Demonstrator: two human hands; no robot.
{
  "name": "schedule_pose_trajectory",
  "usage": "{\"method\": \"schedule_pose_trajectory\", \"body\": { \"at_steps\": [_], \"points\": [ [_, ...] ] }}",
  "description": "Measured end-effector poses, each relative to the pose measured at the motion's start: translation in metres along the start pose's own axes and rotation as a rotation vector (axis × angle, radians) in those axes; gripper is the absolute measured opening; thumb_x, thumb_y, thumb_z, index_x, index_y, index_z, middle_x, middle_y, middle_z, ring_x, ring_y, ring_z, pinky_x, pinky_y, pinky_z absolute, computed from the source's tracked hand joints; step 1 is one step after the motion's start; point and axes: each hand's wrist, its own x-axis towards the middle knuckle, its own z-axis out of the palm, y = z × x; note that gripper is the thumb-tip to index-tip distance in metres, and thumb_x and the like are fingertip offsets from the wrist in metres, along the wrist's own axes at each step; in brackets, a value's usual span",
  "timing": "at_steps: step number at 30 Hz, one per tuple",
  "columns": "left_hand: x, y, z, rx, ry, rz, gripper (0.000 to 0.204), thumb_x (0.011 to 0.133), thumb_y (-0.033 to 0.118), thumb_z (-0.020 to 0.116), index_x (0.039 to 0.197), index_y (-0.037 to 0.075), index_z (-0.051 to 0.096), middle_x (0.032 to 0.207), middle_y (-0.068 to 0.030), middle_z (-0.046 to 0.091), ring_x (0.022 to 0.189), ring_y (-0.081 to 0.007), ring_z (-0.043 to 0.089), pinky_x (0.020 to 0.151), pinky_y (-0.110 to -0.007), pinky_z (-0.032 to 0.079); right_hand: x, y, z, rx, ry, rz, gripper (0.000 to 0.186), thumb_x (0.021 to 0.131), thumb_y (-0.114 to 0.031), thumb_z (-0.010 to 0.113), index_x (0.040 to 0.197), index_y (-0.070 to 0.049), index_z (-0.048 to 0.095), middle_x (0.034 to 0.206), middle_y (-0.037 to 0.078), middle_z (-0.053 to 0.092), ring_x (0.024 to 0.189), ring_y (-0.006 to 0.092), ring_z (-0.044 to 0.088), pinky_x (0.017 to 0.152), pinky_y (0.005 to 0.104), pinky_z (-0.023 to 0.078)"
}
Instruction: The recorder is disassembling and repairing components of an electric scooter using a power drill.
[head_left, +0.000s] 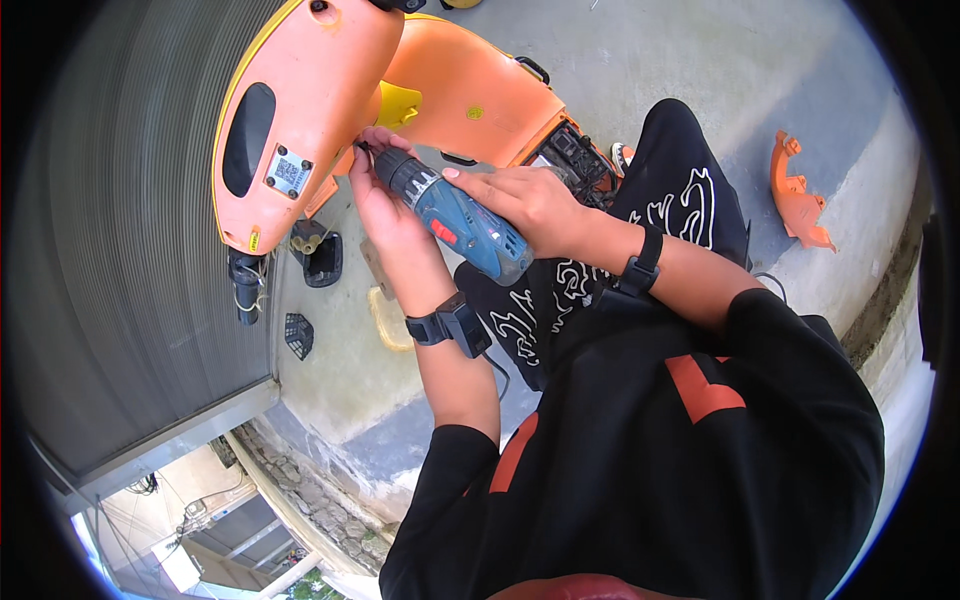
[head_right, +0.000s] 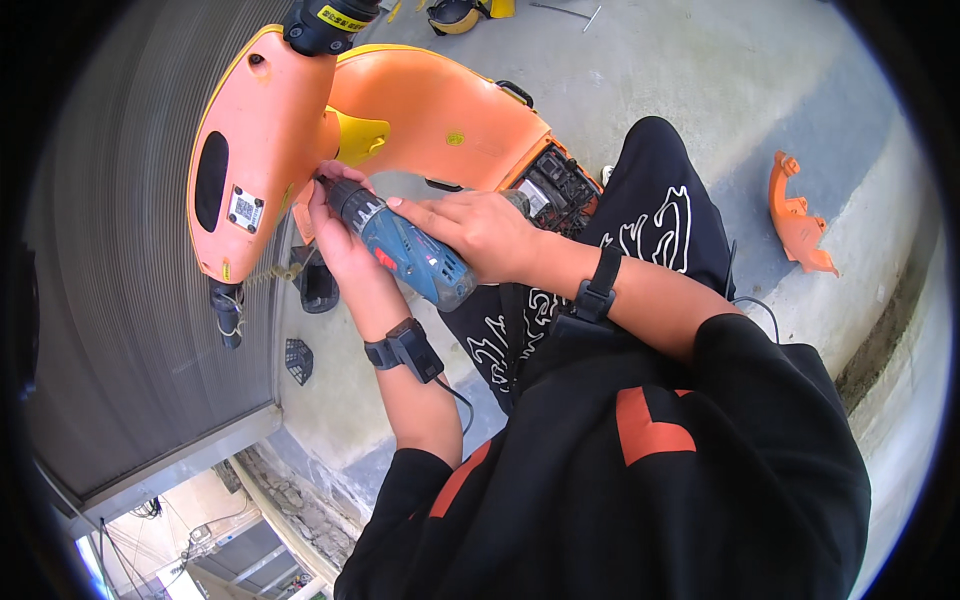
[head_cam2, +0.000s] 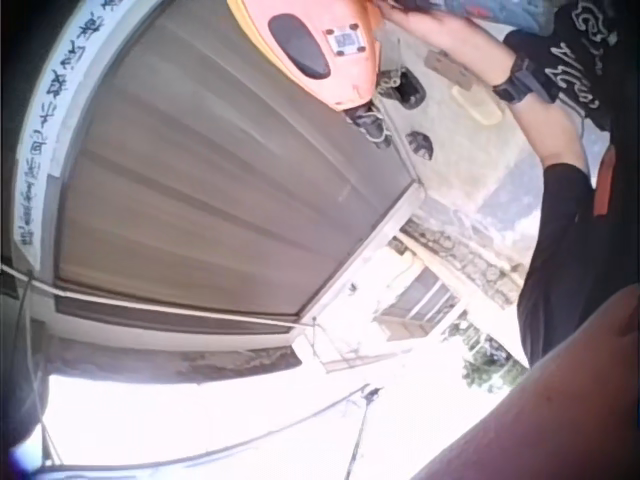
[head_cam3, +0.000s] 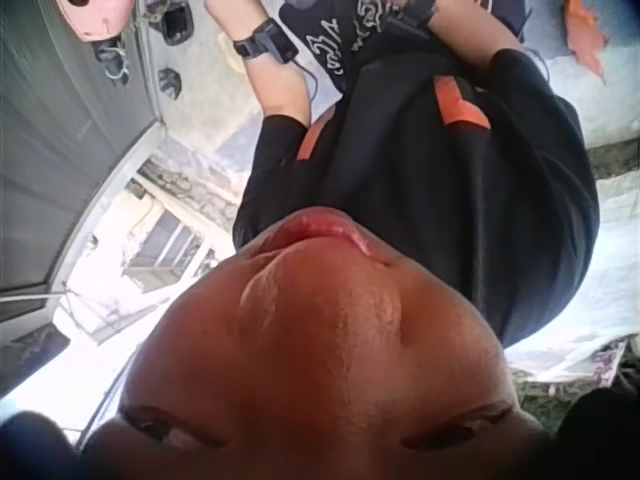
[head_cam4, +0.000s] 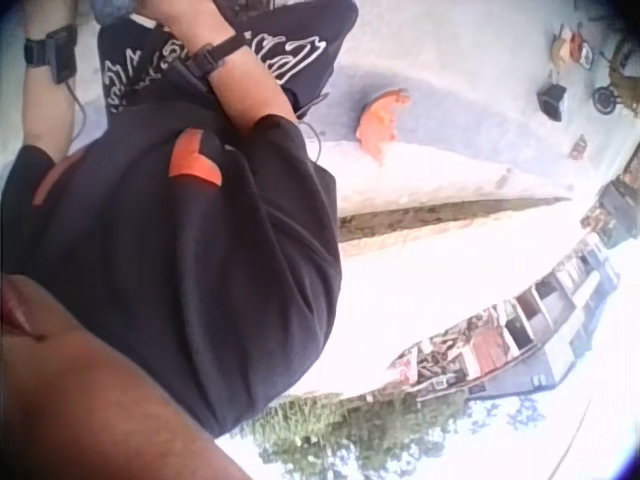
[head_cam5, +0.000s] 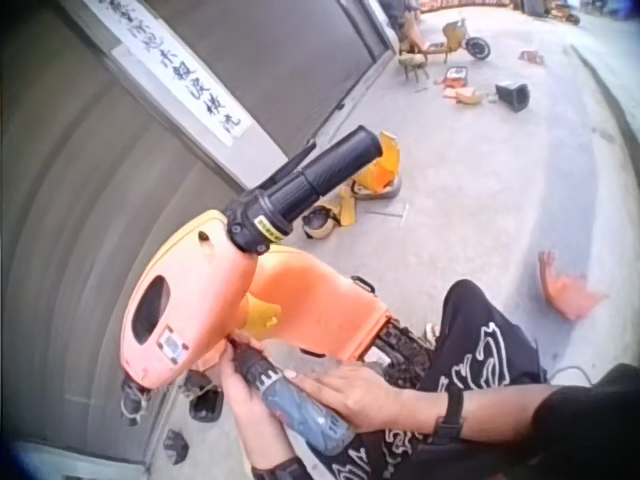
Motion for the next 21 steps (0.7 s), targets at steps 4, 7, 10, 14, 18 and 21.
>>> {"method": "schedule_pose_trajectory", "body": {
  "at_steps": [4, 7, 10, 14, 18, 21],
  "points": [
    [0.004, 0.0, -0.005, -0.064, -0.036, -0.005, 0.023, 0.095, 0.015, 0.052, 0.109, -0.002, 0.053, 0.102, -0.0102, 0.06, 0.099, -0.022, 0.058, 0.088, -0.037, 0.053, 0.0, 0.002, 0.002, 0.011, -0.002, 0.021, 0.084, 0.063, -0.015, 0.076, 0.14, -0.006, 0.042, 0.101, 0.009, 0.066, 0.082, 0.0259, 0.065, 0.069, 0.0361, 0.053],
    [0.009, 0.003, -0.005, -0.014, -0.156, -0.003, 0.024, 0.094, 0.014, 0.053, 0.112, -0.003, 0.052, 0.103, -0.0124, 0.059, 0.101, -0.0235, 0.057, 0.088, -0.039, 0.053, 0.005, 0.004, 0.006, 0.032, 0.046, 0.002, 0.084, 0.063, -0.015, 0.076, 0.14, -0.007, 0.042, 0.1, 0.008, 0.066, 0.08, 0.0249, 0.065, 0.069, 0.0358, 0.052],
    [0.007, 0.012, -0.001, -0.002, -0.054, -0.045, 0.025, 0.095, 0.013, 0.052, 0.114, -0.004, 0.05, 0.103, -0.0147, 0.059, 0.1, -0.0247, 0.057, 0.089, -0.04, 0.053, 0.005, 0.002, 0.002, 0.04, -0.006, 0.009, 0.078, 0.065, -0.016, 0.075, 0.136, -0.001, 0.046, 0.102, 0.016, 0.067, 0.082, 0.0316, 0.066, 0.071, 0.0378, 0.053],
    [0.005, 0.014, 0.008, 0.102, 0.069, -0.026, 0.027, 0.097, 0.011, 0.048, 0.117, -0.006, 0.048, 0.106, -0.0165, 0.059, 0.104, -0.0276, 0.057, 0.091, -0.042, 0.052, 0.003, 0.007, 0.005, 0.036, -0.007, 0.03, 0.081, 0.064, -0.018, 0.076, 0.137, -0.002, 0.045, 0.097, 0.015, 0.067, 0.08, 0.031, 0.066, 0.069, 0.0369, 0.053],
    [0.005, 0.006, 0.011, 0.171, 0.082, 0.038, 0.028, 0.1, 0.014, 0.043, 0.117, -0.007, 0.048, 0.103, -0.0162, 0.059, 0.104, -0.0264, 0.058, 0.092, -0.039, 0.052, 0.005, 0.004, 0.01, 0.029, 0.064, -0.004, 0.081, 0.063, -0.018, 0.076, 0.137, -0.002, 0.045, 0.09, 0.012, 0.067, 0.077, 0.0301, 0.066, 0.066, 0.0362, 0.053],
    [0.01, 0.01, 0.001, 0.206, 0.021, 0.014, 0.027, 0.1, 0.016, 0.044, 0.115, -0.007, 0.048, 0.103, -0.0154, 0.058, 0.102, -0.0259, 0.058, 0.092, -0.038, 0.052, 0.003, 0.004, 0.011, 0.02, 0.023, 0.031, 0.081, 0.063, -0.017, 0.076, 0.137, -0.003, 0.045, 0.088, 0.012, 0.066, 0.077, 0.03, 0.066, 0.065, 0.0359, 0.053]
  ]
}}
